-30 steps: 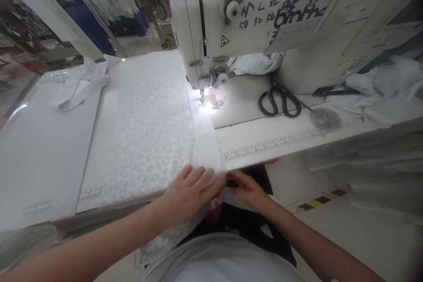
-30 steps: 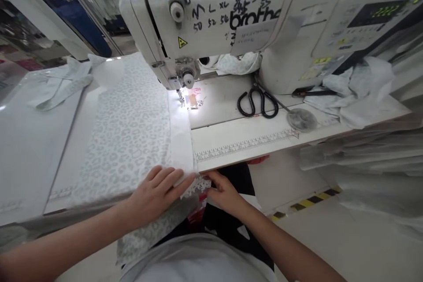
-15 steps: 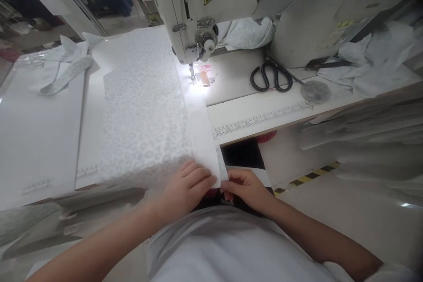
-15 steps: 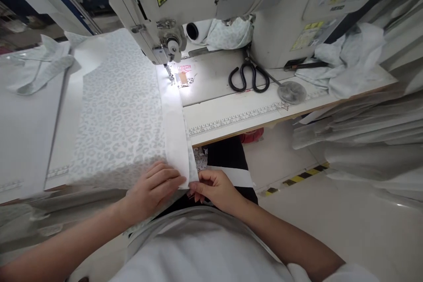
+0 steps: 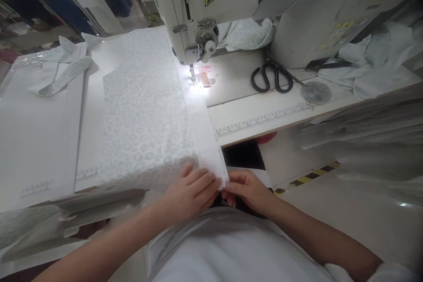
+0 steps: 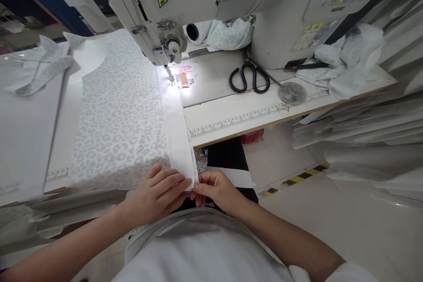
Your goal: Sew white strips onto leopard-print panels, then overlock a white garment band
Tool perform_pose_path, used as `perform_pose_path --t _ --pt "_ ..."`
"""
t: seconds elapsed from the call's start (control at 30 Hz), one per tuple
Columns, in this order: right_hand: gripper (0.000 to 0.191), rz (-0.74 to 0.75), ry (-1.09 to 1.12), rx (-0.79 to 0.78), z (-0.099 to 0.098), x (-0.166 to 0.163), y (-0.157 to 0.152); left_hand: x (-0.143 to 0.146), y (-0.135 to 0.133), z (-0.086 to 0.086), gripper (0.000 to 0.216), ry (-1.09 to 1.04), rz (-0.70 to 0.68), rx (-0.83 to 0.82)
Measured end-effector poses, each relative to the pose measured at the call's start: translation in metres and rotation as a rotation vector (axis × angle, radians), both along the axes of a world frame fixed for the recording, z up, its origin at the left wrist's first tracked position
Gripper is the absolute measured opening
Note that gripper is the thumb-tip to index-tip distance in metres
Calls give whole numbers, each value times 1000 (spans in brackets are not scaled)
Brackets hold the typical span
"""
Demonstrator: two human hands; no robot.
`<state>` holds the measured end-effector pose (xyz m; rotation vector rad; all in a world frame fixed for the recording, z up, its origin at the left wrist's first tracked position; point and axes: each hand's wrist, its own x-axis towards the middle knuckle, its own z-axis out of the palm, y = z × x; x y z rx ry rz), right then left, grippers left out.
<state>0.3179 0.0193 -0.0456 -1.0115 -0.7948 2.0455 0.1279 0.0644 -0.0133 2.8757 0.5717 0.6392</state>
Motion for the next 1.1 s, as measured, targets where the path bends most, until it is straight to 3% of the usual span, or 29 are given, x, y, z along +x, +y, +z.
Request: perform_pose_path --t 0.07,0.13,0.23,0.27,0.37,0.47,0.57,0.63,0.7,0.77,0.9,1.1 --pt "20 21 -13 31 1 2 -2 -1 -1 0 21 -4 4 -13" --pt "18 -20 -150 181 5 5 -3 -1 -1 1 21 -28 14 -88" --pt "4 -195 -548 664 14 12 -3 0 0 4 19 -82 32 -199" --pt "13 -218 -668 840 16 14 -1 1 0 5 19 -97 35 -217" --pt "27 -105 -835 1267 19 15 7 3 -3 6 21 -138 45 -229" --pt "18 -10 -870 1489 23 13 16 2 -3 11 16 -178 42 -304" --pt "14 83 -902 1527 33 11 22 -2 9 19 8 -204 45 -490" --pt "15 142 -915 1521 39 11 23 -6 26 22 8 -212 161 -537" --pt "17 161 -908 1511 42 10 26 -10 46 23 17 -156 305 -488" --pt "18 160 -888 1500 43 8 32 -14 65 20 28 -32 361 -411" --pt "19 160 -877 1498 42 5 52 -18 93 13 39 126 326 -331" --pt "18 159 -916 1501 47 2 89 -27 134 14 41 157 283 -254"
